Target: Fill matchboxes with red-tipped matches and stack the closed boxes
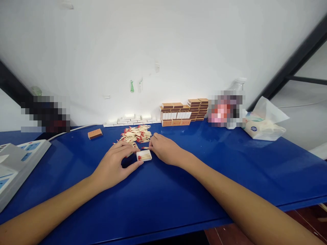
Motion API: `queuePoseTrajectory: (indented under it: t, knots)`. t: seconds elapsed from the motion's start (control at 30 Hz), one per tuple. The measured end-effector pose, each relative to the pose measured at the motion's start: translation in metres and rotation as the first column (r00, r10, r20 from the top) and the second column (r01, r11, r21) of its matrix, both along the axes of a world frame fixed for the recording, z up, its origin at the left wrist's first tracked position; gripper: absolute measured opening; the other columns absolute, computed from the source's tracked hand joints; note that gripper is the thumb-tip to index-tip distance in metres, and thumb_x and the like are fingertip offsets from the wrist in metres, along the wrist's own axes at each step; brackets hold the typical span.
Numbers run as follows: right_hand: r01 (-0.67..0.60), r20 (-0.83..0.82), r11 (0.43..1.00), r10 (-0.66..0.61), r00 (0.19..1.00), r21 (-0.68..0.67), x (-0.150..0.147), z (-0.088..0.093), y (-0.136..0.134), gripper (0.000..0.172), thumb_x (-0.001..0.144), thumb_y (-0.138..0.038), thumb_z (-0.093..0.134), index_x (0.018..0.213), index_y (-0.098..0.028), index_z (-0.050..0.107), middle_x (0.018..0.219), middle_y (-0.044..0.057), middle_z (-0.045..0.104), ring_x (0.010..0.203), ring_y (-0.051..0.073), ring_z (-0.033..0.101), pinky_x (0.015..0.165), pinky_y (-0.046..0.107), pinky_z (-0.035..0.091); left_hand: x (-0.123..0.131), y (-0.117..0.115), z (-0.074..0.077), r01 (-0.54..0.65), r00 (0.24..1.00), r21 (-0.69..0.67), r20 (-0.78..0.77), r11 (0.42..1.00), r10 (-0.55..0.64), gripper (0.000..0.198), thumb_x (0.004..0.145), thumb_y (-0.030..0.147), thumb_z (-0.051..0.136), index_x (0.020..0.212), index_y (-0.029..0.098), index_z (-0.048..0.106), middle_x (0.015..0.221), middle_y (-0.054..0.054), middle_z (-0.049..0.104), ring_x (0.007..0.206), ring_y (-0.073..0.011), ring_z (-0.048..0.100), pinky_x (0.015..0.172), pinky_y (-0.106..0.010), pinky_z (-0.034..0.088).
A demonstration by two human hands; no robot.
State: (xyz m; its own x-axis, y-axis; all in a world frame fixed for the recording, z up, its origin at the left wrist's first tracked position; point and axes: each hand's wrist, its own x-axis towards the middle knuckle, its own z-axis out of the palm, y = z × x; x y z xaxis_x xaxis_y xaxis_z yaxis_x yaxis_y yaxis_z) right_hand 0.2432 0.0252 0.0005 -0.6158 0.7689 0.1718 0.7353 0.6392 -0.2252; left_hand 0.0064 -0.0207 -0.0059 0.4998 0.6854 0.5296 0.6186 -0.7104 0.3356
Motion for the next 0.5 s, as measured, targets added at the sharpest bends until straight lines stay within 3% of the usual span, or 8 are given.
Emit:
queuePoseTrajectory:
  t: [0.5]
  knots:
    - [-0.042, -0.015, 0.996, 0.043, 0.999, 0.076, 0.0046, -0.0058, 0.0042, 0.019, 0.107, -0.025, 0.046, 0.094, -0.018, 0.058, 0.1, 0.009, 0.059, 0.087, 0.021, 0.058, 0.077, 0.033, 0.047, 0.0001, 0.0011, -0.0005, -0.016, 1.0, -0.006, 0.001, 1.0, 0.016, 0.024, 0.091, 0.037, 0.074, 0.109, 0.021, 0.071, 0.099, -0.007, 0.073, 0.102, -0.0263, 0.062, 0.09, -0.044, 0.053]
